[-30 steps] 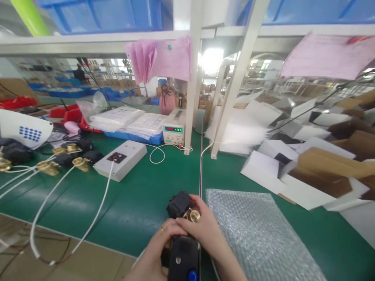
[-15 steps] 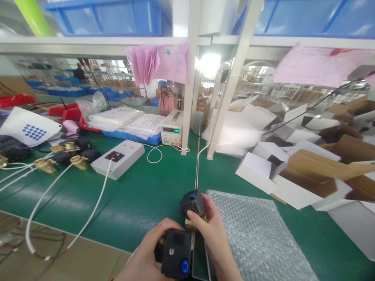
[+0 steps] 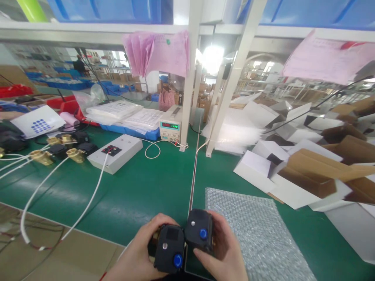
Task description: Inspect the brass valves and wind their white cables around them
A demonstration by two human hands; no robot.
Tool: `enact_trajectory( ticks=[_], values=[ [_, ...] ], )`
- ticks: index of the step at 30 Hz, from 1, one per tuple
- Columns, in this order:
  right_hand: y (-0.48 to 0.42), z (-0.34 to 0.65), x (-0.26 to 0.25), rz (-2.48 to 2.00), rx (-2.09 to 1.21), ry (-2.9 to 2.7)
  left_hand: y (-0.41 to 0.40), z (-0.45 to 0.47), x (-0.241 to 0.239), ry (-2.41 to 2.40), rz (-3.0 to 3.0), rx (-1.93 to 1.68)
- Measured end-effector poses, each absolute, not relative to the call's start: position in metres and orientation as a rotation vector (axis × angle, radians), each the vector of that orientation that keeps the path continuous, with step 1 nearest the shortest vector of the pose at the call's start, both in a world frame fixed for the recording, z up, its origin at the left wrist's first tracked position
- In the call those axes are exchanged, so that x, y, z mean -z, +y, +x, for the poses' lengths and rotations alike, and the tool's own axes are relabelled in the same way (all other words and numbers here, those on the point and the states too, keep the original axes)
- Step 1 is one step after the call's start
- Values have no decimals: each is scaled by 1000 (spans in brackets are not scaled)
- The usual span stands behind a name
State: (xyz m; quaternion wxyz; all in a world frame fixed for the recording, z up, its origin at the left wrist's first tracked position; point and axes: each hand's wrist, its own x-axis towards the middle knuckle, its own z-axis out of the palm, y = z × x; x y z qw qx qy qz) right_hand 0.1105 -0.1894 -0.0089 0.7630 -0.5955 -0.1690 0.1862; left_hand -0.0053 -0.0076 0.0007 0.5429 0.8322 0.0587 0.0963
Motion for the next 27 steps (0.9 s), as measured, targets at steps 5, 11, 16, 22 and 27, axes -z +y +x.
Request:
enact_trajectory(
  ticks=[5,11,16,22,27],
  values=[
    [-217,115,12,-1236,-543,-435,-9,-7,-5,134,2032,-261],
    [-225,117,7,-1257,-521,-545,-7,-5,1,139,2048,-285],
    [-225,114,14,-1202,-519,-555,-5,-3,5,120,2069,-327],
    [-228,114,12,-1178,-597,-558,-5,-2,3,120,2070,-350],
    [-229,115,8,-1222,-594,-576,-6,-1,0,150,2083,-360]
  ],
)
